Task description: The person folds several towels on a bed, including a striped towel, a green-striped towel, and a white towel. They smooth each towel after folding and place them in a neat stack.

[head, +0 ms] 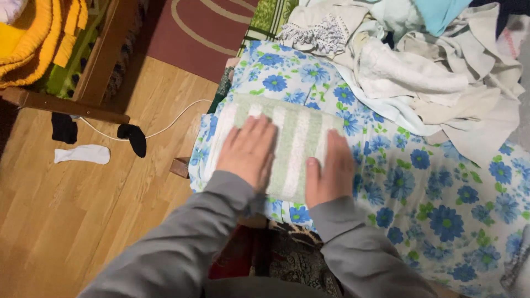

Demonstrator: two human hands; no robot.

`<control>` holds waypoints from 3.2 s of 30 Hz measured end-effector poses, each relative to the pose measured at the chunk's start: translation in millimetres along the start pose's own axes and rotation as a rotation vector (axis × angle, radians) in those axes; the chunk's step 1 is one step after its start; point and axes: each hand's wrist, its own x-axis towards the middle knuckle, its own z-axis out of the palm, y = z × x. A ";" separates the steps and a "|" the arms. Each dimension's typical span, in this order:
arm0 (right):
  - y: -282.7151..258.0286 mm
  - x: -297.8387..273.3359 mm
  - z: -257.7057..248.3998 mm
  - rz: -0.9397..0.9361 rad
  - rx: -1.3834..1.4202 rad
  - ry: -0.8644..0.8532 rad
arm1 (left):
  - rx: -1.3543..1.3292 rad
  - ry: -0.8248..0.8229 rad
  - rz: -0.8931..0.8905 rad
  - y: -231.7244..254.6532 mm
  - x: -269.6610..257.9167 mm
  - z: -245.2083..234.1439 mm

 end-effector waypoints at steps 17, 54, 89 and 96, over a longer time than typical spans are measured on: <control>-12.5 2.5 36.1 -0.163 -0.195 -0.549 | -0.189 -0.727 -0.381 -37.7 -11.5 16.2; 348.8 216.3 -29.9 0.789 0.322 -0.338 | -0.370 -0.725 -0.246 208.4 187.3 119.1; 152.3 78.1 -219.1 0.960 1.029 -0.389 | -0.956 -1.065 -0.798 290.9 214.4 -13.5; 160.6 62.0 -271.1 1.392 1.485 0.013 | -1.184 -0.944 -0.750 302.6 175.5 -22.0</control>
